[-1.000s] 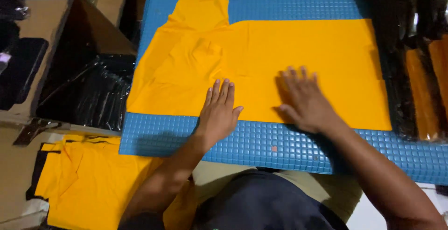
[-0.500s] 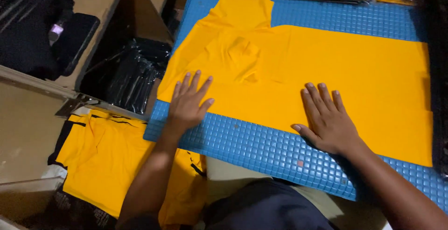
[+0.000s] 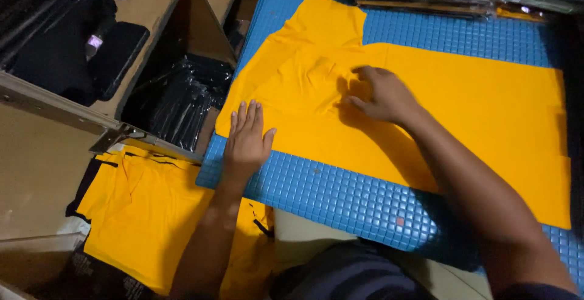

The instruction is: The person lays a yellow t-shirt flat on a blue textured table, smooths it, then folds the sleeves inward and folds the shirt in half lengthwise. They continue folding the shirt into a compact rectangle and place it on a stack of similar folded shirts.

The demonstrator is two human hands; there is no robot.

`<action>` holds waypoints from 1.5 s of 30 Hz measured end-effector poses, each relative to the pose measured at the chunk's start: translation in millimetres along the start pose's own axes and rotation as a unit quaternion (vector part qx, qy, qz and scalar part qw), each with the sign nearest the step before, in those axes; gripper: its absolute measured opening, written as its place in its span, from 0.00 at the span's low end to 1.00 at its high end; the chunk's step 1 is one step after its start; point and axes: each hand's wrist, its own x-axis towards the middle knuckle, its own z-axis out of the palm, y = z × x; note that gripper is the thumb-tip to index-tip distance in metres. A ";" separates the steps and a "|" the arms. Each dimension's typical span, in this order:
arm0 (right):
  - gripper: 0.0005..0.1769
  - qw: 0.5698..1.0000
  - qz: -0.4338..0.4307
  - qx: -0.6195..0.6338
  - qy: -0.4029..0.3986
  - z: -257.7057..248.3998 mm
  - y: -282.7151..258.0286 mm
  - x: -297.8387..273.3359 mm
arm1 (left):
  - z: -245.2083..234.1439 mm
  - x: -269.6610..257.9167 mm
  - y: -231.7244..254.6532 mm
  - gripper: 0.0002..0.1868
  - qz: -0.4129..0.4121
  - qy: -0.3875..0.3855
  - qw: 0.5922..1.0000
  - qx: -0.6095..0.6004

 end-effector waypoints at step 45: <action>0.44 0.974 -0.143 -0.171 -0.046 74.6 -14.7 109.4 | -35.1 -8.2 24.7 0.33 -0.068 0.087 0.994 -0.017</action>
